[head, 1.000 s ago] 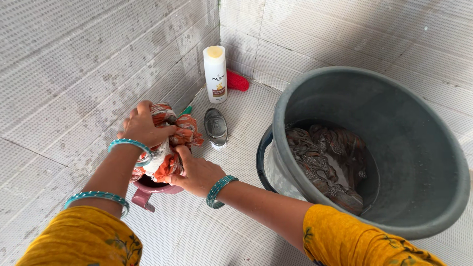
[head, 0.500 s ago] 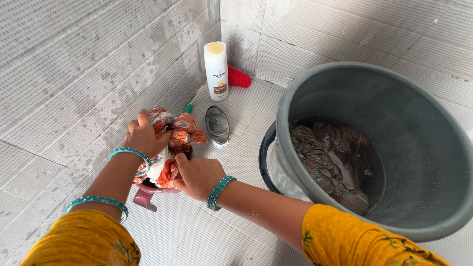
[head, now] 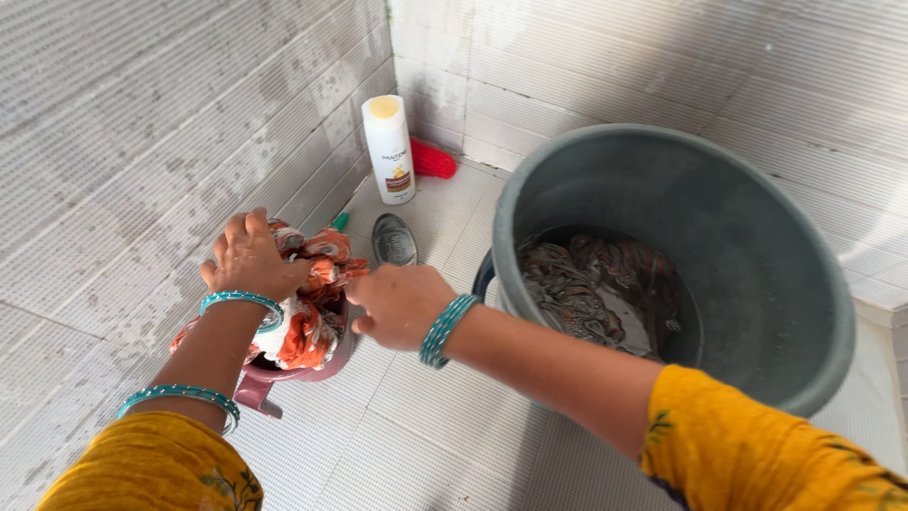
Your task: The person washes clothes by hand in a grey bucket filled with soapy water. They scrub and rinse a patterned orange and white cloth, wringing it out and placing it in a pink mug. They then wash a dark grey striped cloth, wringing it out and placing it on top of the first cloth in the mug.
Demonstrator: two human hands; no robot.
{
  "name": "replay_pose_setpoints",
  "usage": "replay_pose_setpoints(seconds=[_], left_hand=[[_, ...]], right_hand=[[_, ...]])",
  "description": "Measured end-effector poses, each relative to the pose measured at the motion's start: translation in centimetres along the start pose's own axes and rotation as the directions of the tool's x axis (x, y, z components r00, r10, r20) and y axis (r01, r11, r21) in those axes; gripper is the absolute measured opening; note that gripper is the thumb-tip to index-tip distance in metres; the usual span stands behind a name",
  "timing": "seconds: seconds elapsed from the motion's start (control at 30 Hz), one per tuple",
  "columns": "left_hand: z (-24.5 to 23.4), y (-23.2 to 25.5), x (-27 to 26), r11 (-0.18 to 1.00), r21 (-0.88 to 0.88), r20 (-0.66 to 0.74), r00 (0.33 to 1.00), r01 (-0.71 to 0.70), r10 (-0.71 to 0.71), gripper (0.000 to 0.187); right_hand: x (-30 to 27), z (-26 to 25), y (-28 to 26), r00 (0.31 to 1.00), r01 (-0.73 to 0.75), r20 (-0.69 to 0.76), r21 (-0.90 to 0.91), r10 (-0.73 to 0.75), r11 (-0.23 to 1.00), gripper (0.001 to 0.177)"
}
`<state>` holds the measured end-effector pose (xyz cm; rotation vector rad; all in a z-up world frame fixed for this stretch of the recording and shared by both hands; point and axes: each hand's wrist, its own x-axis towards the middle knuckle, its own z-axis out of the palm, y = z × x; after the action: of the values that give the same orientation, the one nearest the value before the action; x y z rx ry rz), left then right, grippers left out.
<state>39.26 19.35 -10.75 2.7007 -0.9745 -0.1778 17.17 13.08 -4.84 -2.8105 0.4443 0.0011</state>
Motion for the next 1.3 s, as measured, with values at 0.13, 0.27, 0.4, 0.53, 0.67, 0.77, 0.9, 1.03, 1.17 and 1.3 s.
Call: replay_pose_setpoints(seconds=[0.13, 0.27, 0.4, 0.53, 0.67, 0.77, 0.9, 1.03, 1.17, 1.3], left_hand=[[0.4, 2.0, 0.3, 0.988, 0.051, -0.126, 0.981, -0.143, 0.148, 0.098], [0.2, 8.0, -0.8, 0.933, -0.114, -0.319, 0.902, -0.341, 0.29, 0.08], [-1.4, 16.4, -3.4, 0.732, -0.307, -0.457, 0.769, -0.608, 0.447, 0.053], [-2.7, 23.2, -6.6, 0.457, -0.234, -0.607, 0.496, -0.858, 0.621, 0.04], [-2.0, 26.9, -8.9, 0.354, -0.232, -0.499, 0.423, -0.906, 0.756, 0.024], [-0.9, 28.2, -9.4, 0.311, -0.252, -0.364, 0.388, -0.916, 0.847, 0.012], [0.5, 29.4, -9.2, 0.273, -0.279, -0.236, 0.341, -0.921, 0.91, 0.014], [0.5, 30.2, -8.9, 0.468, -0.243, 0.016, 0.479, -0.85, 0.878, 0.019], [0.2, 30.4, -8.9, 0.52, -0.275, 0.064, 0.524, -0.809, 0.849, 0.021], [0.1, 30.6, -8.6, 0.53, -0.29, 0.061, 0.538, -0.797, 0.841, 0.021]], right_hand=[[-2.4, -4.5, 1.4, 0.989, 0.05, -0.142, 0.148, -0.029, 0.988, 0.015], [-4.8, -9.0, 4.0, 0.949, -0.008, -0.307, 0.21, 0.073, 0.978, 0.012], [-7.8, -13.0, 9.3, 0.902, 0.001, -0.416, 0.266, 0.114, 0.964, 0.013], [-11.1, -14.6, 16.3, 0.942, -0.122, -0.253, 0.347, 0.219, 0.93, 0.015], [-13.7, -12.2, 21.3, 0.903, -0.397, -0.009, 0.368, 0.431, 0.841, 0.018], [-15.2, -10.4, 22.7, 0.868, -0.496, 0.162, 0.237, 0.469, 0.836, 0.029], [-14.3, -7.7, 23.1, 0.779, -0.552, 0.378, 0.032, 0.501, 0.834, 0.055], [-13.2, -4.9, 24.3, 0.818, -0.412, 0.418, -0.053, 0.395, 0.91, 0.095], [-11.8, -1.7, 24.7, 0.728, -0.502, 0.551, 0.024, 0.407, 0.865, 0.129], [-10.5, 1.9, 25.7, 0.669, -0.444, 0.628, -0.092, 0.398, 0.891, 0.15]])
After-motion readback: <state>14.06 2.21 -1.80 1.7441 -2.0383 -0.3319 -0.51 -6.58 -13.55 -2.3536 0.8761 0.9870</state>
